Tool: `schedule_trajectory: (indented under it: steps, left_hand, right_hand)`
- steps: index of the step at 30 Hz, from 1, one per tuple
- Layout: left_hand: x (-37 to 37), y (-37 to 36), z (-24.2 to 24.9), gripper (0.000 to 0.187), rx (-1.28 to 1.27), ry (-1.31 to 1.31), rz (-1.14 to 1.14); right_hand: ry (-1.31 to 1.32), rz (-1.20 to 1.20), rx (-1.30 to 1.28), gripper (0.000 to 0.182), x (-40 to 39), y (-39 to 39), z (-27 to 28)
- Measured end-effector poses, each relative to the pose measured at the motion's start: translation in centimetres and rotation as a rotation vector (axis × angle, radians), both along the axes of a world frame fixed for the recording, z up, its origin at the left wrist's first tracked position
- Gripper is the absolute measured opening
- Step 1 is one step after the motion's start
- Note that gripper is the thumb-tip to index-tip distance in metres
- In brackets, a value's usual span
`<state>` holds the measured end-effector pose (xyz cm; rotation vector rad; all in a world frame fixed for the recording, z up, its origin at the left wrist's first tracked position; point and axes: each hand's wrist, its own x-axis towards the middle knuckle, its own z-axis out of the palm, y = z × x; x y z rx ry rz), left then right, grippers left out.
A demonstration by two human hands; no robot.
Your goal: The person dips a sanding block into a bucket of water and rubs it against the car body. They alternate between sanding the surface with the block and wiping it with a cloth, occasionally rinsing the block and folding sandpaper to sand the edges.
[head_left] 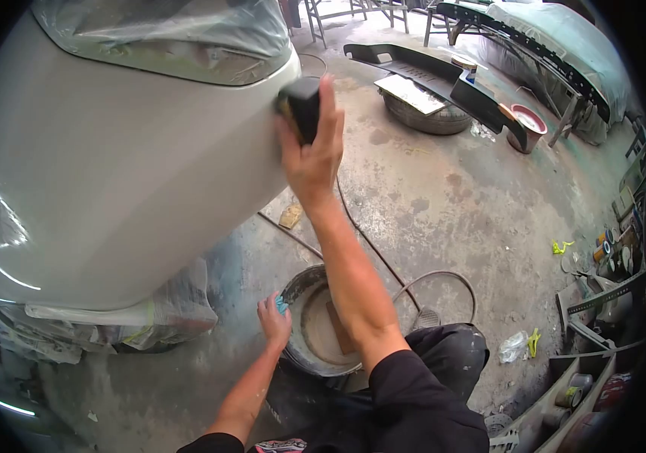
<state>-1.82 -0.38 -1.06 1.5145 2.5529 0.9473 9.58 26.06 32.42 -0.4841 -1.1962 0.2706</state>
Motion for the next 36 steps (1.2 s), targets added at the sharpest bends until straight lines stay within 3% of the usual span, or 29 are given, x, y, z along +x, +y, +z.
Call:
schedule_trajectory:
  steps: [3,6,9,11,15,17,19,21,22,25,27,30,33,35,36]
  left_hand:
    - [-0.5,0.0,0.0,0.063,0.008,0.019,-0.008]
    - [-0.7,0.5,0.0,0.063,0.006,0.032,-0.016]
    - [-0.4,-0.1,0.0,0.062,-0.001,0.021,0.002]
    - [0.3,0.2,1.0,0.059,0.018,0.009,0.022]
    - [0.5,0.4,1.2,0.059,0.029,0.037,0.003]
    - [0.2,0.2,0.9,0.059,-0.009,0.019,0.030]
    - [0.1,0.5,0.7,0.058,0.022,0.021,0.028]
    - [0.0,0.1,0.5,0.057,0.019,0.025,0.028]
    - [-0.1,-0.1,0.4,0.056,0.008,0.035,0.025]
    - [-0.7,0.9,0.4,0.060,0.004,-0.006,-0.010]
    - [-0.5,0.0,-0.1,0.062,0.004,-0.031,-0.032]
    - [-0.4,0.6,-0.4,0.060,0.057,-0.002,-0.042]
    - [0.4,0.4,0.9,0.055,0.031,0.027,-0.017]
    - [0.4,0.0,1.0,0.054,0.015,0.023,-0.020]
    - [-0.2,0.0,0.1,0.055,0.061,-0.075,-0.038]
  right_hand:
    - [0.038,-0.018,-0.093,0.080,-3.6,-2.9,-8.7]
    - [0.044,0.022,-0.158,0.081,-4.0,-3.9,-10.1]
    - [-0.004,0.028,-0.035,0.078,0.3,-0.2,1.2]
    - [0.031,0.099,-0.084,0.076,0.9,-0.4,3.0]
    - [0.009,-0.130,0.042,0.077,-4.5,-4.8,-8.8]
    - [0.019,-0.108,0.001,0.075,-4.5,-5.2,-8.5]
    - [0.087,-0.087,-0.089,0.074,-2.3,-2.1,-2.3]
    - [0.179,0.221,-0.297,0.066,1.0,0.2,3.9]
    - [0.215,0.245,-0.364,0.062,1.1,0.5,4.8]
    - [0.076,-0.124,-0.256,0.062,-2.8,-5.0,1.8]
    - [-0.107,-0.296,0.031,0.062,-5.1,-8.9,-0.8]
    - [-0.102,-0.184,0.043,0.063,-4.1,-8.2,-1.0]
    - [0.189,0.129,-0.357,0.068,-0.2,-3.3,5.0]
    - [0.232,0.113,-0.426,0.068,0.2,-3.1,6.0]
    - [0.156,-0.029,-0.308,0.070,-1.0,-4.0,4.8]
